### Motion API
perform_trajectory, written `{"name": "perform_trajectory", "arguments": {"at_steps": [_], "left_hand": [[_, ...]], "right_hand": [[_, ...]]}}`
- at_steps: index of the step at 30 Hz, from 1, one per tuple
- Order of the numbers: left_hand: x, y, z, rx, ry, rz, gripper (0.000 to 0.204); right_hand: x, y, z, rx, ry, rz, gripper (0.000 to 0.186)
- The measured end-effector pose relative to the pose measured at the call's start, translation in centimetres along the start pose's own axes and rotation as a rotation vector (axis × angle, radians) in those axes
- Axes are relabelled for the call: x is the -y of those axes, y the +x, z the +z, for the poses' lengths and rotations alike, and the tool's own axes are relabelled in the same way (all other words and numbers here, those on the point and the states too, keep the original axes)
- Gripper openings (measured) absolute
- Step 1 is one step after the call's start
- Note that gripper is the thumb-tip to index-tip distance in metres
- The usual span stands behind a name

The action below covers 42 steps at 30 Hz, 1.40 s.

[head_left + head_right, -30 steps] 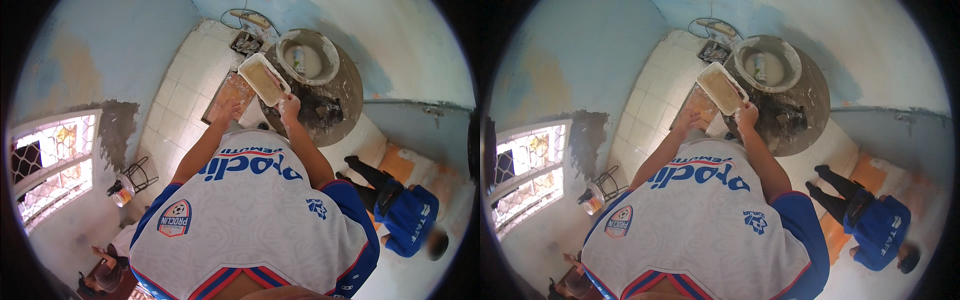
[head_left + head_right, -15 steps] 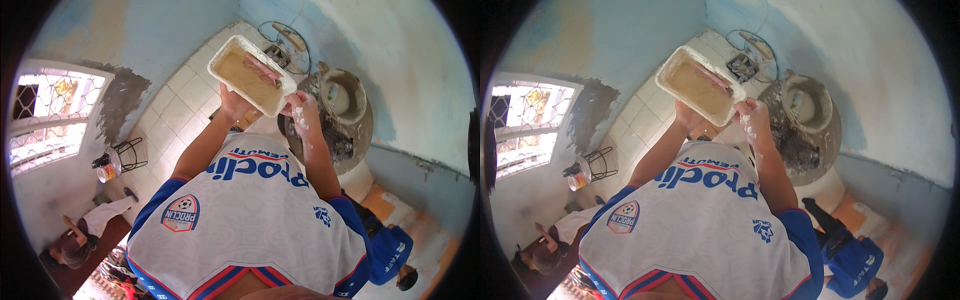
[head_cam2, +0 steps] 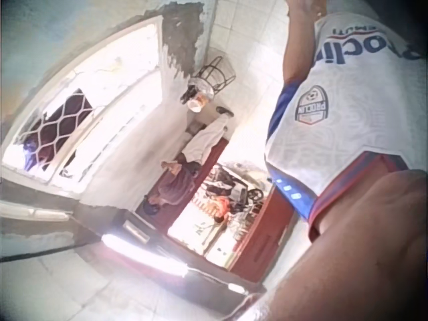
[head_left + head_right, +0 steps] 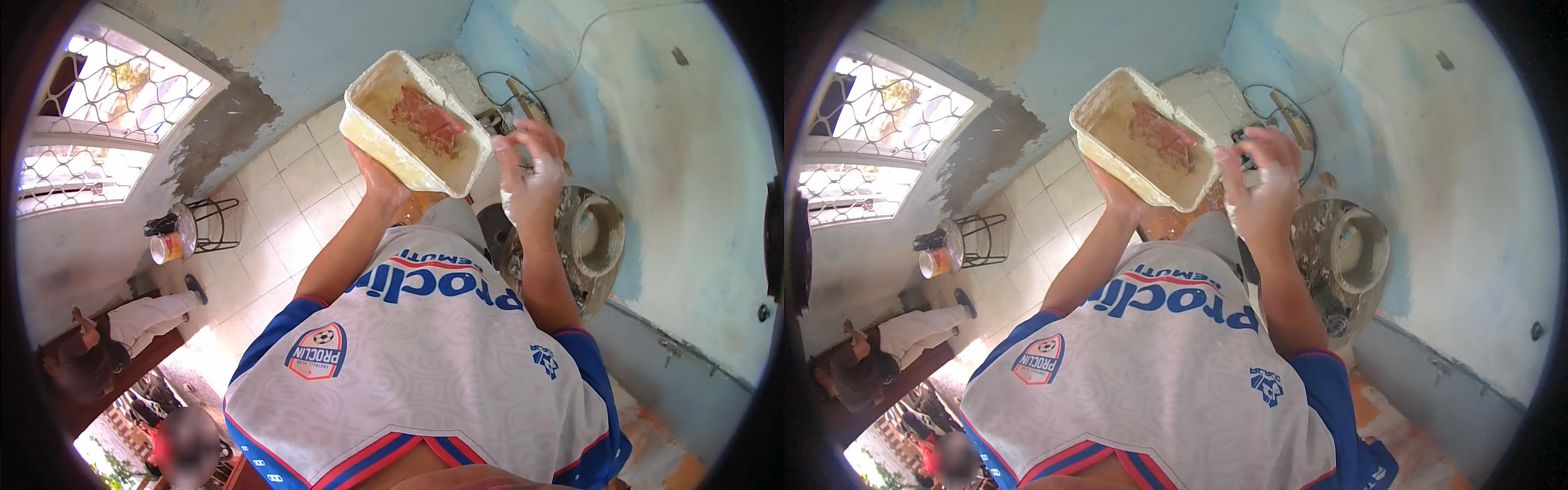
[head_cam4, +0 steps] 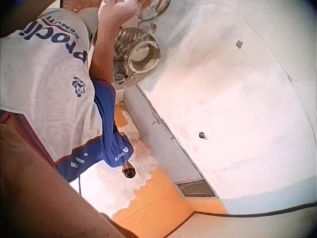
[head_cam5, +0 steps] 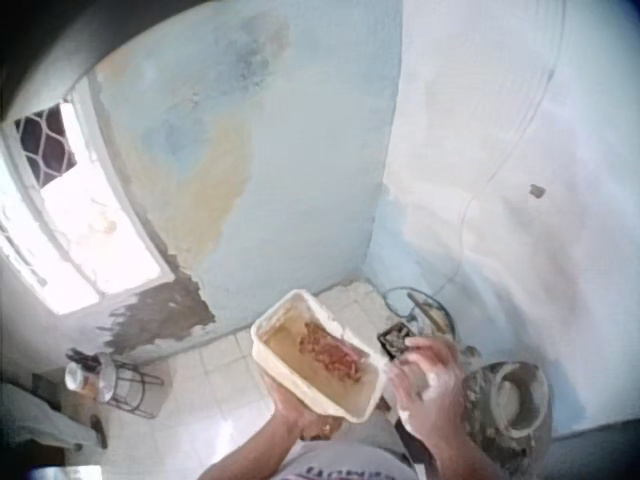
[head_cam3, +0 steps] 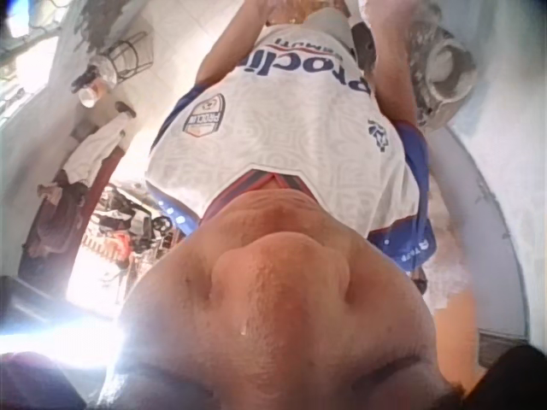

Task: The person mixes plaster in a container and applies it to a wall using a putty knife.

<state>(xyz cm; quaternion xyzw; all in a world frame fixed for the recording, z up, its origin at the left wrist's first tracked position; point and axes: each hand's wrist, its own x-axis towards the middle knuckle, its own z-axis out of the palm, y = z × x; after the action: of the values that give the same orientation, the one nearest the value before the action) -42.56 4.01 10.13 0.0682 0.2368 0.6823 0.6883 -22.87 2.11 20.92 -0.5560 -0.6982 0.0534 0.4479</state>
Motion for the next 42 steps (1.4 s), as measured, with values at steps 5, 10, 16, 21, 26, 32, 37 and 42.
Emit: {"name": "perform_trajectory", "arguments": {"at_steps": [5,10,16,21,26,32,37,42], "left_hand": [[-0.8,4.7,-0.6,-0.067,-0.063,0.026,0.101],[-2.2,12.2,0.6,-0.104,-0.008,0.020,0.102],[-4.3,23.6,2.5,-0.028,0.018,0.009,0.102],[-5.2,30.9,6.5,0.011,0.064,0.050,0.105],[-4.4,36.1,7.0,0.132,0.067,-0.076,0.099],[-4.2,42.0,8.8,0.225,0.078,-0.363,0.089],[-5.9,46.3,11.4,0.336,0.150,-0.469,0.090],[-8.3,50.6,12.5,0.434,0.205,-0.465,0.091]], "right_hand": [[0.8,6.9,5.8,0.280,-0.144,-0.161,0.021],[-2.1,13.5,11.7,0.354,-0.282,-0.189,0.018],[-4.4,23.2,15.8,0.433,0.040,-0.132,0.010],[-6.8,31.1,14.2,0.442,0.214,0.099,0.018],[-8.5,34.2,14.2,0.361,0.029,0.110,0.022],[-10.3,36.8,15.7,0.240,-0.197,0.173,0.016],[-11.0,38.8,16.9,0.101,-0.246,0.180,0.011],[-8.4,40.9,17.2,-0.016,0.014,0.433,0.011]]}}
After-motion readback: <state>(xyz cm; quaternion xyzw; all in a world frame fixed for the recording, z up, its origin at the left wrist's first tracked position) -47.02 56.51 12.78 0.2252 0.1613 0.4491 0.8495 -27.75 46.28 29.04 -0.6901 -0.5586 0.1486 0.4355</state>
